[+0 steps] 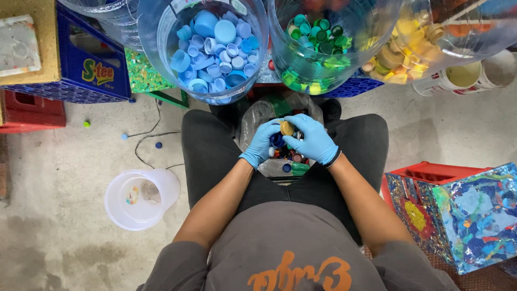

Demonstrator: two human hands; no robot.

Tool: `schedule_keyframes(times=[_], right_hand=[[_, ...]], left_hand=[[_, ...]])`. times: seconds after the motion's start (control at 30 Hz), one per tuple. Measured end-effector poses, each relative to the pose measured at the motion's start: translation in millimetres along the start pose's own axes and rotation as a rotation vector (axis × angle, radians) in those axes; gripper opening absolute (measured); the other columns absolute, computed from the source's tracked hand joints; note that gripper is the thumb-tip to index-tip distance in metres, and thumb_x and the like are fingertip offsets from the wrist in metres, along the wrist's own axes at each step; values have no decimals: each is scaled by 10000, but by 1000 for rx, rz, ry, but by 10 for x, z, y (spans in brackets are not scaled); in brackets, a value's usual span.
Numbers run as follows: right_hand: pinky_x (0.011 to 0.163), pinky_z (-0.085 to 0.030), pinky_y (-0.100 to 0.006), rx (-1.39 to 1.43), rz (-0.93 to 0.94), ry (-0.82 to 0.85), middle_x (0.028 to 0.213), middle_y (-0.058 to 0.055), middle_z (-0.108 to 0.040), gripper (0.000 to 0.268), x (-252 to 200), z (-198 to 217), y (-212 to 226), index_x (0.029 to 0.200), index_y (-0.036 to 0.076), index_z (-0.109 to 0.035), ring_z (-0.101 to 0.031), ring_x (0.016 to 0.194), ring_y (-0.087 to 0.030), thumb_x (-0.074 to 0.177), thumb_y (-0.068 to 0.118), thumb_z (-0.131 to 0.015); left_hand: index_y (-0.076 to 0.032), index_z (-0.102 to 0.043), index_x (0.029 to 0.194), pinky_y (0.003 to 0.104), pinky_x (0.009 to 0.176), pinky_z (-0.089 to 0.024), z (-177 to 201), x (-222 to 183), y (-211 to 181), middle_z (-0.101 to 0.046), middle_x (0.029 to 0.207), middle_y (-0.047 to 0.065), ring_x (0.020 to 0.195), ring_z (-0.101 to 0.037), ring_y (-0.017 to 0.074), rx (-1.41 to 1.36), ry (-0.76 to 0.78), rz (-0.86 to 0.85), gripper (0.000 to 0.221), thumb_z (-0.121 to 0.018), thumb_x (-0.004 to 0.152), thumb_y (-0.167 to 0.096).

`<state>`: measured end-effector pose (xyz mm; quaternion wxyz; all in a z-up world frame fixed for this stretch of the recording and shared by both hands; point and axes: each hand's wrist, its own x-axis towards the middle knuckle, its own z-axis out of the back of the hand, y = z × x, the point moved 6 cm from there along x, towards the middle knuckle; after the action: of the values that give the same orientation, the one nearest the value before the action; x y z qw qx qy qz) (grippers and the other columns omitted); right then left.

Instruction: Sorting plastic bottle caps by color into various containers

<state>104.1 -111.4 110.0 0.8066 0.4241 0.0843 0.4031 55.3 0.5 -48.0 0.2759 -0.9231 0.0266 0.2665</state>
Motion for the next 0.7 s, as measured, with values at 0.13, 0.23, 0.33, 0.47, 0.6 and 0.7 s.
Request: schedule_keyframes(times=[0.13,0.23,0.33,0.47,0.6,0.7], right_hand=[[900,-548,-504,15,-8,-19,1111,-164,-691,545,-55,-45,-61,1299,60,-675,-681,1041,-420,798,134,-875],[880,-554,-502,-1,4,-32,1117,-157,-690,547,-78,-67,-140,1313,69,-675,-681,1032,-418,809,148,-874],[882,-549,-494,27,-19,-77,1130,-142,-690,561,-86,-71,-202,1339,99,-668,-683,1030,-389,818,164,-867],[933,-536,-501,47,-59,-100,1173,-139,-686,585,-120,-35,-240,1344,114,-681,-665,1093,-397,801,184,-886],[963,-520,-500,91,-86,-105,1200,-138,-680,586,-125,13,-215,1349,124,-685,-653,1132,-393,798,165,-880],[1005,-491,-515,245,-137,-135,1245,-163,-675,503,-125,27,-274,1341,84,-680,-639,1188,-392,863,152,-819]], left_hand=[[-32,-723,946,387,731,-649,-41,-103,-48,-670,862,74,786,-675,200,0,-33,-3,142,-714,817,27],[-39,-723,931,370,728,-647,-156,-250,-100,-666,868,62,792,-676,185,-33,-46,0,127,-713,817,15],[-39,-702,899,387,724,-646,-374,-470,-275,-654,834,68,764,-669,198,-90,-94,2,96,-701,816,8],[-34,-749,1015,435,783,-658,-240,-396,-117,-752,980,153,819,-752,291,-287,-151,185,182,-777,837,-61],[-28,-740,1162,476,768,-671,-219,-311,-78,-765,1038,176,852,-773,299,-258,-94,212,311,-789,898,-183],[-12,-737,1190,498,782,-661,-433,-464,-218,-769,1070,187,881,-778,326,-303,-65,233,333,-772,902,-174]])
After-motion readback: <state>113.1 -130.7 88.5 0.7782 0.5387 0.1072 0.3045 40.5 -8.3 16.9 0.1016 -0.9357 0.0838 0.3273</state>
